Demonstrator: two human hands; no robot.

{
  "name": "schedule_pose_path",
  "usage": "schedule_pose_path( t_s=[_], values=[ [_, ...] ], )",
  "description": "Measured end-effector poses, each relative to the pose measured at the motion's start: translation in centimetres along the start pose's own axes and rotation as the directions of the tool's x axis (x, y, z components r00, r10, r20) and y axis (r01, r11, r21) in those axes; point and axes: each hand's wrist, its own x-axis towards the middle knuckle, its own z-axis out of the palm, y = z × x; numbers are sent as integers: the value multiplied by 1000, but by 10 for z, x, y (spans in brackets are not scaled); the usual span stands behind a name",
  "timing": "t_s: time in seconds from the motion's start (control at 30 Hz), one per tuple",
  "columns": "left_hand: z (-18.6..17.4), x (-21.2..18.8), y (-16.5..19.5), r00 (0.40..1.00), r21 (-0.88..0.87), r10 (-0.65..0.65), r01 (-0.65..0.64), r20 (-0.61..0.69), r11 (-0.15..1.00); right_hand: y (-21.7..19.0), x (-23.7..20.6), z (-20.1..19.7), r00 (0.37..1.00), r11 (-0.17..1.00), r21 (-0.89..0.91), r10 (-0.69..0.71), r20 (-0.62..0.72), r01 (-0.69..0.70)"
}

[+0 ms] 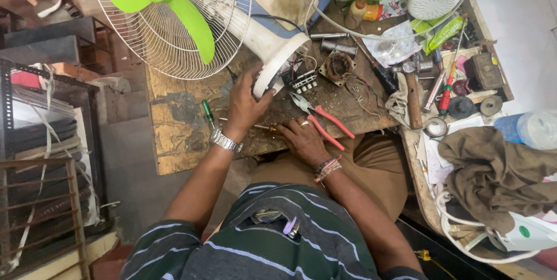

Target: The person works on the internal wiring of a standing fan's motor housing using a screwdriver and pliers. They repeatedly tighten or adjust connections inside the white base, then briefly rotate the fan blades by hand to check movement before returning to the wiring.

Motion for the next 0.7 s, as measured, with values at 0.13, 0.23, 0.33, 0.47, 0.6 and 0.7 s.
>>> schedule_pose_path(
  t_s=[0.13,0.23,0.33,0.47,0.6,0.7],
  values=[
    [3,0,-2,995,-133,-100,99,-3,986,1,1,0,1000,1000,5,-10,-4,10],
    [4,3,-5,989,-144,-147,150,33,978,1,1,-2,1000,1000,-3,-3,0,3],
    [6,2,-7,987,-141,-156,158,30,977,0,1,-2,1000,1000,-10,-8,-1,8],
    [10,-7,-5,989,-82,-147,146,0,986,1,-1,-2,1000,1000,-2,-1,10,1],
    [8,-8,-6,980,-186,-192,198,47,962,4,0,0,1000,1000,-19,-17,-7,16],
    [0,-7,-7,993,-163,-107,114,48,980,3,1,1,1000,1000,-15,-17,-11,16]
  ],
)
